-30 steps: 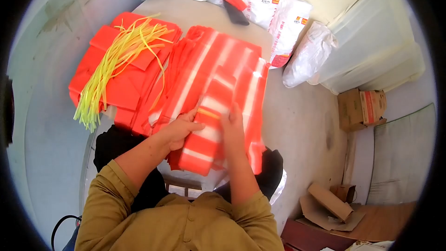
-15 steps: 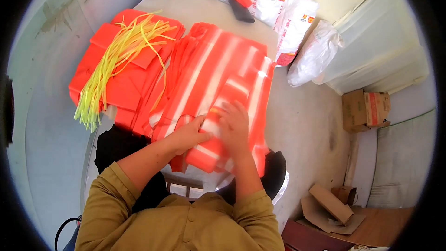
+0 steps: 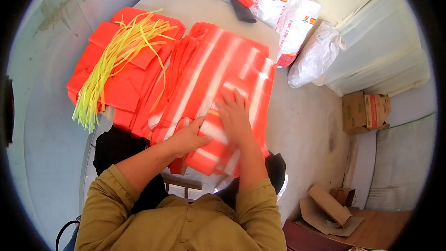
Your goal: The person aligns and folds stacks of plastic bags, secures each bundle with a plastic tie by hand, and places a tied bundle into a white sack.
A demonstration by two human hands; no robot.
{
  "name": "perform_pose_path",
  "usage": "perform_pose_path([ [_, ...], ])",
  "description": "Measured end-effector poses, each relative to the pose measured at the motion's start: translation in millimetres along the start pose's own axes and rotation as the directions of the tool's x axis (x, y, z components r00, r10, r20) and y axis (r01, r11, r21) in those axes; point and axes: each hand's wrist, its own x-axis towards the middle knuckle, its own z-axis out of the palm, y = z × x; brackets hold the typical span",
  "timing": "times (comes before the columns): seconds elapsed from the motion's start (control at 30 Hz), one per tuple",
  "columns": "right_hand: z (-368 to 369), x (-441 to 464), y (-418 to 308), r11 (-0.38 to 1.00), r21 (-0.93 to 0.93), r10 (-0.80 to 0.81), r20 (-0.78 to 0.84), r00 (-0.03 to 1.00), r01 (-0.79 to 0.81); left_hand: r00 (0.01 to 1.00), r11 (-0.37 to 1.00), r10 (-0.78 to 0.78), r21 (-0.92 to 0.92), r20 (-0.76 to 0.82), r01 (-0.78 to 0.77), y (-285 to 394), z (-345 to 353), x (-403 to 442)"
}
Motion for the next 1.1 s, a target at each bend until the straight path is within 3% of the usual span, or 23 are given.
perform_pose_path([
  [0.07, 1.8, 9.6, 7.0, 1.0, -0.02, -0.002, 0.017, 1.0, 0.003, 1.0, 0.998, 0.007, 0.062, -0.021, -0.005, -0.4, -0.3, 1.0],
  [0.13, -0.5, 15.8, 14.8, 1.0, -0.012, -0.014, 0.015, 1.0, 0.014, 0.995, 0.993, -0.095, 0.076, -0.012, 0.096, 28.3, -1.2, -11.7],
  [0.17, -2.8, 17.6, 9.6, 0.922, 0.375, 0.139, -0.092, 0.986, -0.095, 0.989, 0.986, -0.146, 0.086, -0.005, 0.146, 40.1, -0.9, -17.0],
  [0.2, -5.7, 20.2, -0.8, 0.692, 0.71, 0.314, -0.134, 0.94, -0.13, 0.987, 0.986, -0.162, 0.05, 0.009, 0.162, 43.2, -0.5, -18.1],
  [0.27, -7.7, 15.0, -3.3, 0.396, 0.912, 0.535, -0.137, 0.833, -0.104, 0.982, 0.982, -0.188, -0.023, 0.035, 0.189, 45.5, -1.4, -20.0],
  [0.37, -1.3, -35.9, 11.0, 0.507, 0.843, 0.688, -0.269, 0.674, -0.18, 0.992, 0.965, -0.117, -0.231, 0.055, 0.127, 19.0, 0.9, -6.4],
  [0.43, 0.7, -71.4, -19.7, 0.369, 0.878, 0.754, -0.091, 0.65, -0.305, 0.993, 0.935, -0.096, -0.336, 0.072, 0.115, 33.2, 8.7, -17.3],
  [0.47, 23.6, -107.5, -6.3, 0.473, 0.838, 0.627, -0.104, 0.772, -0.272, 0.993, 0.915, -0.09, -0.387, 0.08, 0.114, 39.1, 13.4, -21.6],
  [0.53, 38.5, -139.3, -12.3, 0.38, 0.897, 0.539, -0.018, 0.842, -0.224, 0.995, 0.93, -0.085, -0.353, 0.057, 0.1, 35.6, 24.5, -26.2],
  [0.57, 25.6, -140.1, -46.5, 0.175, 0.963, 0.571, 0.072, 0.818, -0.207, 0.995, 0.939, -0.084, -0.329, 0.048, 0.095, 32.7, 29.3, -29.2],
  [0.6, 16.7, -142.8, -65.1, -0.038, 0.985, 0.58, 0.161, 0.799, -0.171, 0.997, 0.979, -0.064, -0.19, 0.037, 0.07, 30.2, 32.3, -31.6],
  [0.7, 11.0, -166.0, -59.9, -0.145, 0.963, 0.496, 0.269, 0.826, -0.227, 0.999, 0.999, -0.029, -0.032, 0.043, 0.03, 13.9, 50.9, -41.6],
  [0.73, 5.9, -172.0, -61.5, -0.144, 0.951, 0.525, 0.309, 0.793, -0.275, 0.999, 0.999, -0.027, -0.039, 0.033, 0.028, 19.9, 62.4, -53.1],
  [0.83, -17.1, -195.4, -63.1, -0.119, 0.927, 0.551, 0.361, 0.753, -0.356, 0.997, 0.974, -0.035, 0.226, 0.066, 0.019, 13.1, 82.2, -63.2],
  [0.87, -23.9, -204.6, -59.0, -0.099, 0.944, 0.528, 0.318, 0.788, -0.315, 0.994, 0.983, -0.053, 0.178, 0.097, 0.035, 12.3, 86.6, -65.7],
  [0.97, -44.1, -235.8, -20.4, -0.251, 0.953, 0.378, 0.26, 0.889, -0.172, 0.981, 0.995, -0.101, 0.034, 0.166, 0.097, 11.9, 94.5, -72.9],
  [1.0, -69.7, -240.7, -23.6, -0.255, 0.959, 0.401, 0.221, 0.889, -0.124, 0.986, 0.998, -0.066, 0.018, 0.153, 0.064, 3.3, 99.3, -75.1],
  [1.07, -109.2, -262.8, -11.5, -0.163, 0.985, 0.407, 0.02, 0.913, 0.051, 0.959, 0.992, -0.122, 0.065, 0.255, 0.109, -10.7, 102.0, -77.3],
  [1.1, -125.5, -280.5, -2.6, -0.133, 0.985, 0.496, -0.029, 0.868, 0.109, 0.94, 0.987, -0.154, 0.092, 0.304, 0.132, -20.1, 101.2, -78.3],
])
